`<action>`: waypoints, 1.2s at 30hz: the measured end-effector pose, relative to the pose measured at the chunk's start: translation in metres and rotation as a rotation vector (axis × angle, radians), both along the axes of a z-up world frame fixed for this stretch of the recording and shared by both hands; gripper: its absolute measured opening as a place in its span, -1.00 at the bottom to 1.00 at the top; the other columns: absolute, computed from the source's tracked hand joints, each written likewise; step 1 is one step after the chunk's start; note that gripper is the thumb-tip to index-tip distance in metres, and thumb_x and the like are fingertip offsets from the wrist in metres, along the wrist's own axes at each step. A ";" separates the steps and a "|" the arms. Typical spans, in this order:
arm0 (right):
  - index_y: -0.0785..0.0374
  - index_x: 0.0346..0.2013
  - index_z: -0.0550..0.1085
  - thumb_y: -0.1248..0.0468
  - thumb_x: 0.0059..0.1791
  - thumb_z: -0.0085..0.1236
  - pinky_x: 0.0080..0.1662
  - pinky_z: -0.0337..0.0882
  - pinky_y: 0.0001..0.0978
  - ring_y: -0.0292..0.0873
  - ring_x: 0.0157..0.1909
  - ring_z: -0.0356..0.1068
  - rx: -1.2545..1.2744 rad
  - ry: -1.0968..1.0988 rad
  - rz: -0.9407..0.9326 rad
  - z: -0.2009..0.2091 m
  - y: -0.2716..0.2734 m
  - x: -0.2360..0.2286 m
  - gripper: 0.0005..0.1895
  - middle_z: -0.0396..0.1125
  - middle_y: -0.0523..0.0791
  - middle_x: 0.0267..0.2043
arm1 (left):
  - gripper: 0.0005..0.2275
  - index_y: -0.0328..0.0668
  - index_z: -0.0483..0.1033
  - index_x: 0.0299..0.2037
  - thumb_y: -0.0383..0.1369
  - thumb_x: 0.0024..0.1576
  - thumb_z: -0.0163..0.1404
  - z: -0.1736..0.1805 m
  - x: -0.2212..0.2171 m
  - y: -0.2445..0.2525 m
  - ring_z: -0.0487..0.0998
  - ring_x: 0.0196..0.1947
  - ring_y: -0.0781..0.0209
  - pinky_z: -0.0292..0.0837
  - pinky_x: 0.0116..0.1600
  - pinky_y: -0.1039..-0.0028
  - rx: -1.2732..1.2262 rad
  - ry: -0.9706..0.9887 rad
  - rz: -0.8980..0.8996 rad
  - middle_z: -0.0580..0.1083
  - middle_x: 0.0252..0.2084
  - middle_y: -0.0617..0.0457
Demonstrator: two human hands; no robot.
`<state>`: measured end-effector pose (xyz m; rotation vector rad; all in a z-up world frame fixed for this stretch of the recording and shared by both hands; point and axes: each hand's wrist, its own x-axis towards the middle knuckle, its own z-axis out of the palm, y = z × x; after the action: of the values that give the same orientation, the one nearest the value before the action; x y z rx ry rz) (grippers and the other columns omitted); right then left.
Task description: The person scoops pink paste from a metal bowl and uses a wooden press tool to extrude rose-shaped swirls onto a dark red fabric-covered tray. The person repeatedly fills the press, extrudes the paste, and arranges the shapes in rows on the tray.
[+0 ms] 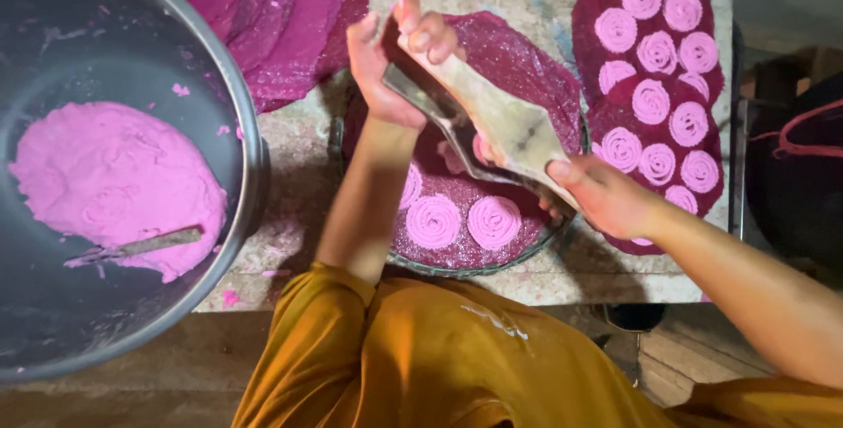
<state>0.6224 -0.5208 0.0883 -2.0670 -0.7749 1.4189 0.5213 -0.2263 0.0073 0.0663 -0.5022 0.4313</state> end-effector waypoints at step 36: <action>0.36 -0.29 0.52 -0.22 0.08 -0.34 -0.33 0.48 -0.27 -0.17 -0.48 0.44 -0.085 -0.045 -0.131 0.032 -0.022 -0.012 -0.29 0.44 -0.05 -0.51 | -0.68 -0.09 0.33 -0.22 -0.02 0.30 -0.23 0.020 0.009 -0.035 0.38 -0.29 0.18 0.37 -0.08 0.27 -0.054 0.154 0.049 0.33 -0.37 0.14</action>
<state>0.6106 -0.5427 0.1199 -2.1785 -0.5940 1.3594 0.5305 -0.2611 0.0273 0.0593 -0.3372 0.4834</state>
